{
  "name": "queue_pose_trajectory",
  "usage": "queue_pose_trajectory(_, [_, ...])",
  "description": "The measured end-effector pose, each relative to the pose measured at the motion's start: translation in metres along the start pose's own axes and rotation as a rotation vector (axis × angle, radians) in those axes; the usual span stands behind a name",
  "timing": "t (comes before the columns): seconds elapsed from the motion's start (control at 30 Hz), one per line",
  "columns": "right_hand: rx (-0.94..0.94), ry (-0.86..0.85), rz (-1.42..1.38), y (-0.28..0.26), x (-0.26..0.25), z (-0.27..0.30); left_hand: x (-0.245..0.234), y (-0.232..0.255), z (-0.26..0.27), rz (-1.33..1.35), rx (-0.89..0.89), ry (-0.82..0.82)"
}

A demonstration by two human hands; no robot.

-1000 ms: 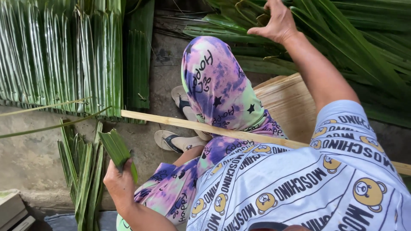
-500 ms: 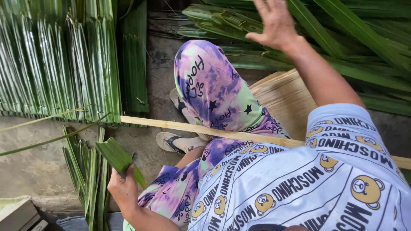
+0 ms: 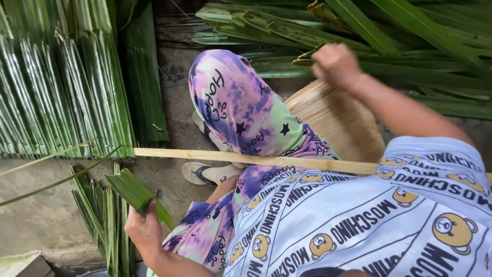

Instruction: Weaving individual palm leaves onto a wooden stick to create a thatched panel.

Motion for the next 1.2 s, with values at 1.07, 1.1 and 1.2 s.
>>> queue_pose_trajectory(1.07, [-0.155, 0.043, 0.087, -0.094, 0.043, -0.175, 0.006, -0.014, 0.015, 0.051, -0.026, 0.017])
queue_pose_trajectory(1.1, [-0.149, 0.046, 0.125, -0.098, 0.047, -0.175, 0.006, -0.013, 0.014, 0.053, -0.042, 0.006])
queue_pose_trajectory(1.2, [-0.159, 0.12, 0.053, -0.114, 0.028, -0.177, 0.005, -0.012, 0.016, 0.055, -0.062, -0.002])
Point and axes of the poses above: each hand's wrist, its own z-axis away from the middle knuckle, its own x-axis out of the palm, y = z × x, the point moved 5 cm from there along -z, towards the middle knuckle, and after that the axes turned 11 degrees about x, right-handed, at the moved point
